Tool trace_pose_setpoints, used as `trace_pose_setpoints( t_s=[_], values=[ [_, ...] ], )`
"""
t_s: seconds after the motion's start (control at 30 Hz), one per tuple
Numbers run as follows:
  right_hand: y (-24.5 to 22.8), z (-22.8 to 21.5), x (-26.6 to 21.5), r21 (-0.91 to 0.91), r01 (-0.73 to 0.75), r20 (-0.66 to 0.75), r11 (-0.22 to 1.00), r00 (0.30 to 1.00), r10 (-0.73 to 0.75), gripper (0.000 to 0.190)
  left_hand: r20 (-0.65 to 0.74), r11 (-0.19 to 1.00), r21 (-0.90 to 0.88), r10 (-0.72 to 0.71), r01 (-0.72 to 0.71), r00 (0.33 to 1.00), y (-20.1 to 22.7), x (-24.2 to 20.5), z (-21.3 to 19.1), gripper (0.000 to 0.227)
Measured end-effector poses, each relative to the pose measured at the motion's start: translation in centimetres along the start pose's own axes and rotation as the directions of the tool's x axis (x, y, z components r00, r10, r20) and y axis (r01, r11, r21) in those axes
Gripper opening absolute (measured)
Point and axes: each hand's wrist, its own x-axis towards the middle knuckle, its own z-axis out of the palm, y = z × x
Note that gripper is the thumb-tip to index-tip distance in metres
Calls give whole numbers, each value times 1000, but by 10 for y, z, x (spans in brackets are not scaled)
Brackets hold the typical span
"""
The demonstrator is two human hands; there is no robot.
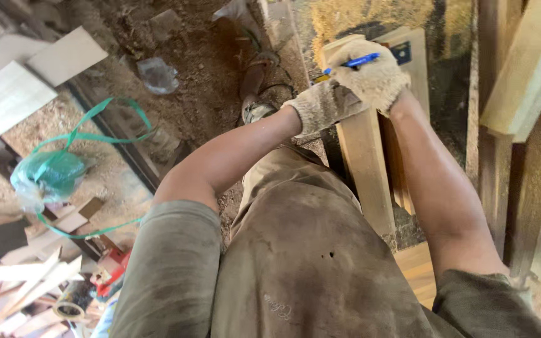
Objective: The person uses a try square and a blue pen to mark lines on several wooden planks. They repeatedly position the square on the wood, draw a line, and then move to the next plank or side to continue marking.
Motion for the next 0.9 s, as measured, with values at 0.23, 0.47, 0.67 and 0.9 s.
trace_pose_setpoints(
  t_s=[0.23,0.47,0.67,0.9],
  values=[
    [36,-44,-9,101,-251,48,963,968,247,8,-108,989,-137,41,-56,993,-16,-12,-35,49],
    [58,-63,-7,-225,-79,3,971,997,82,13,-26,979,-199,41,-46,999,-19,-8,-54,54],
    [55,-63,-2,-250,-62,-18,966,998,60,11,-43,979,-199,23,-32,999,-18,-9,-51,58],
    [52,-66,0,-296,-185,47,937,977,208,10,-22,974,-222,38,-42,999,-22,-9,-76,59]
  ],
)
